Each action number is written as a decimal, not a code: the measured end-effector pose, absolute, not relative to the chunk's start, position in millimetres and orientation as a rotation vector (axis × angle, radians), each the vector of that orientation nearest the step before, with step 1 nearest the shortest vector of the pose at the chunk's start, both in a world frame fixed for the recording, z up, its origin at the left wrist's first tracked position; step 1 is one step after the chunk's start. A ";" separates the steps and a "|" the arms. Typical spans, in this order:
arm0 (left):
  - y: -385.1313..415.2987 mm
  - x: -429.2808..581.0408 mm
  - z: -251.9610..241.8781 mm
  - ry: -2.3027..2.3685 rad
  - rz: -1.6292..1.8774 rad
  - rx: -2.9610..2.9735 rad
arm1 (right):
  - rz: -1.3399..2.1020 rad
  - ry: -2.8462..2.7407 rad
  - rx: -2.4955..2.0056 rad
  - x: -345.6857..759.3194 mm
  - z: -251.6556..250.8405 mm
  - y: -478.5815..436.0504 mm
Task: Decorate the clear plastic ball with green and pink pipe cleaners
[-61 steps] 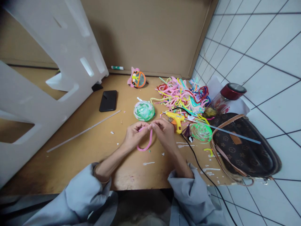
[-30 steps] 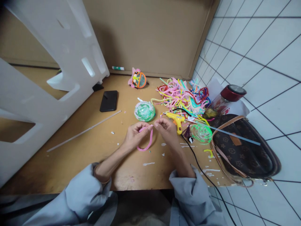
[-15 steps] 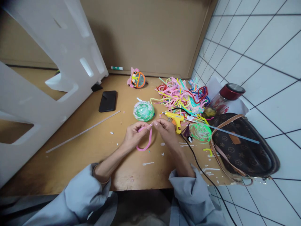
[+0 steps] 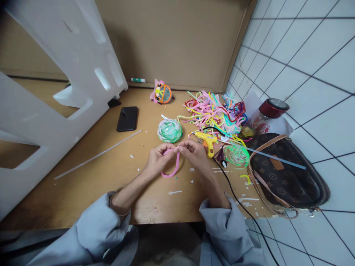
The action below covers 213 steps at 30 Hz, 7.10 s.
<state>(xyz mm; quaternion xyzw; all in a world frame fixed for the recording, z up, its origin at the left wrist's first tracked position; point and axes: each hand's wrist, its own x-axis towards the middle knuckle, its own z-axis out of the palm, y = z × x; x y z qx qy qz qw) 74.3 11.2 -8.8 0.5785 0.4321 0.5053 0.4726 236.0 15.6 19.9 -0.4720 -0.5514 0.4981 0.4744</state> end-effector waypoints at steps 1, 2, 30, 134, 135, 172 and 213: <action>11.2 74.4 -9.2 1.056 1.233 1.421 | 1.223 -1.363 -1.154 236.4 18.5 16.2; 11.3 74.4 -9.7 1.050 1.231 1.428 | 1.225 -1.374 -1.155 236.7 17.3 16.8; 6.9 74.1 -5.8 1.023 1.198 1.544 | 1.372 -1.226 -1.174 233.6 15.8 17.4; 32.4 69.2 -13.7 0.872 1.583 0.879 | 1.371 -0.610 -0.823 254.0 4.8 29.8; 31.8 69.1 -13.0 0.878 1.580 0.897 | 1.368 -0.615 -0.821 254.2 5.6 29.4; 31.7 70.6 -18.9 0.921 1.689 1.033 | 1.421 -0.610 -0.847 253.2 7.9 28.1; 43.5 64.0 -26.1 0.989 1.750 1.053 | 1.365 -0.606 -0.885 246.5 -0.1 36.3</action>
